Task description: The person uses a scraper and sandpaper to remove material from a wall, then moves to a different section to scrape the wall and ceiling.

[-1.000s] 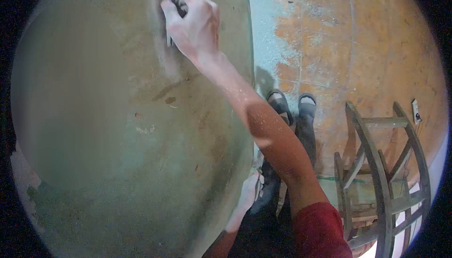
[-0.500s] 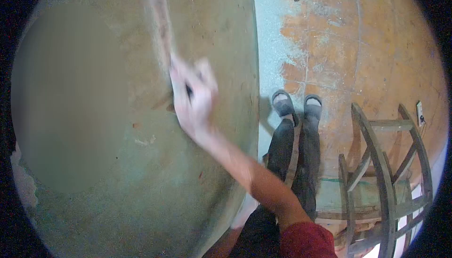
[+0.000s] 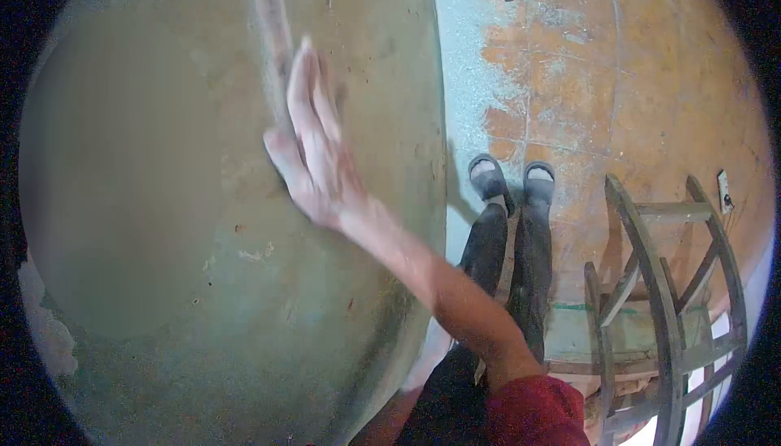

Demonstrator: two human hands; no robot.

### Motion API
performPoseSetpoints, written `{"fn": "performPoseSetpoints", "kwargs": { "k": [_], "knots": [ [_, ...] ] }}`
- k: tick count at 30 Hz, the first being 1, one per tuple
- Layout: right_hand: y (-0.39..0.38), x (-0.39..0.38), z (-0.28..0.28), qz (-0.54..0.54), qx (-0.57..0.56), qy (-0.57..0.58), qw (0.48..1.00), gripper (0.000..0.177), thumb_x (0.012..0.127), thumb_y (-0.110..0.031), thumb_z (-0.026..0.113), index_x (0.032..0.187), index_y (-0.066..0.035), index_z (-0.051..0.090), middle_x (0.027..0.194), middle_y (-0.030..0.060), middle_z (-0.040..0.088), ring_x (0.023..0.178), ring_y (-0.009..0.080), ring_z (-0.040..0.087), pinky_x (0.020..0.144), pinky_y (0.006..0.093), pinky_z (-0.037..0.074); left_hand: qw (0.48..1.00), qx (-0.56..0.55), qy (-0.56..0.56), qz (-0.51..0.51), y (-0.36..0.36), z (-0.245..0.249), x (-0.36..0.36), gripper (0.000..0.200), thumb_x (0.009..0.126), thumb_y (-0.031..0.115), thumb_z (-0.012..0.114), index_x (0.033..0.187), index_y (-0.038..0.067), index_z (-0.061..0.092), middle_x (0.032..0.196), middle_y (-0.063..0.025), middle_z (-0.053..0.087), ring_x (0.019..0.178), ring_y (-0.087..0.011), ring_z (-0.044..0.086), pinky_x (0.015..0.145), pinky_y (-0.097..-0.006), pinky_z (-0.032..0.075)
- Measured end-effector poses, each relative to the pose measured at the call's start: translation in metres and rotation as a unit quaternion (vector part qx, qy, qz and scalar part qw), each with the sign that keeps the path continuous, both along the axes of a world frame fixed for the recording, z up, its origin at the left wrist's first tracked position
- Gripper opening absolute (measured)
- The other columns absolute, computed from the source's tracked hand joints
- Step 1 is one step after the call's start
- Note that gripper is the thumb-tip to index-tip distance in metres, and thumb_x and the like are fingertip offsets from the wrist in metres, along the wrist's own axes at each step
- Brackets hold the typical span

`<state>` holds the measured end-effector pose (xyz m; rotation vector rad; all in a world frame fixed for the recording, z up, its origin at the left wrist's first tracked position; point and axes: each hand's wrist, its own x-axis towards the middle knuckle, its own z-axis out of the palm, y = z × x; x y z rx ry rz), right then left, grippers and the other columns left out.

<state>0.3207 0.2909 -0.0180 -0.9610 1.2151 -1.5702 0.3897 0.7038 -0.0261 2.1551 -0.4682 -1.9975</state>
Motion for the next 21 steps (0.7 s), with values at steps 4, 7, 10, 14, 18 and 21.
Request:
{"fn": "performPoseSetpoints", "kwargs": {
  "k": [4,7,10,14,18,21],
  "knots": [
    [-0.016,-0.01,-0.001,0.026,-0.018,0.016,0.999,0.077,0.1,-0.038,0.04,0.149,0.006,0.0,0.157,0.0259,0.006,0.145,0.0434,0.006,0.119,0.0463,0.01,0.996,0.08,0.011,0.03,-0.043,0.008,-0.01,0.021,0.098,0.023,0.048,0.086,0.008,0.055,0.068,0.0004,0.047,0.053,-0.0126,0.044,0.049,-0.0295,0.036],
    [-0.084,-0.028,-0.014,-0.024,-0.09,0.0,0.996,0.079,0.098,-0.035,0.042,0.151,0.002,-0.002,0.158,0.0239,0.006,0.145,0.0434,0.005,0.119,0.0462,0.008,0.986,0.145,-0.043,-0.074,-0.089,0.036,-0.019,0.021,0.095,0.019,0.049,0.09,0.002,0.059,0.073,-0.0098,0.06,0.061,-0.026,0.057,0.058,-0.0407,0.044],
    [0.027,-0.005,0.016,0.082,0.007,0.004,0.997,0.079,0.099,-0.04,0.041,0.151,0.003,-0.001,0.156,0.0273,0.011,0.144,0.0457,0.007,0.119,0.0471,0.008,0.989,0.121,-0.039,-0.08,-0.092,0.036,-0.022,0.02,0.095,0.02,0.049,0.09,0.003,0.059,0.073,-0.0083,0.058,0.06,-0.0242,0.055,0.057,-0.039,0.043],
    [0.001,-0.011,0.007,0.069,-0.002,0.027,0.997,0.081,0.099,-0.044,0.04,0.151,0.003,-0.001,0.156,0.0273,0.008,0.144,0.0464,0.006,0.118,0.0532,0.004,0.99,0.086,-0.036,-0.109,-0.088,0.031,-0.02,0.02,0.096,0.021,0.05,0.089,0.005,0.058,0.071,-0.0052,0.055,0.057,-0.0205,0.052,0.054,-0.0358,0.041],
    [-0.02,-0.005,0.0,0.024,-0.031,-0.012,0.999,0.084,0.098,-0.054,0.032,0.152,-0.001,-0.005,0.159,0.0224,-0.001,0.145,0.0442,0.002,0.113,0.0633,-0.002,0.989,0.066,-0.052,-0.125,-0.071,0.036,-0.005,0.02,0.097,0.023,0.05,0.088,0.007,0.058,0.07,-0.0021,0.052,0.055,-0.0168,0.049,0.052,-0.0325,0.039],
    [0.069,0.008,0.025,0.122,0.031,0.043,0.991,0.083,0.099,-0.054,0.031,0.151,-0.001,-0.005,0.158,0.0231,0.001,0.145,0.0454,0.003,0.111,0.0677,0.0,0.989,0.023,-0.053,-0.135,-0.076,0.028,-0.007,0.019,0.097,0.024,0.05,0.088,0.008,0.057,0.069,0.0003,0.05,0.054,-0.0141,0.046,0.05,-0.0301,0.037]
  ]
}}
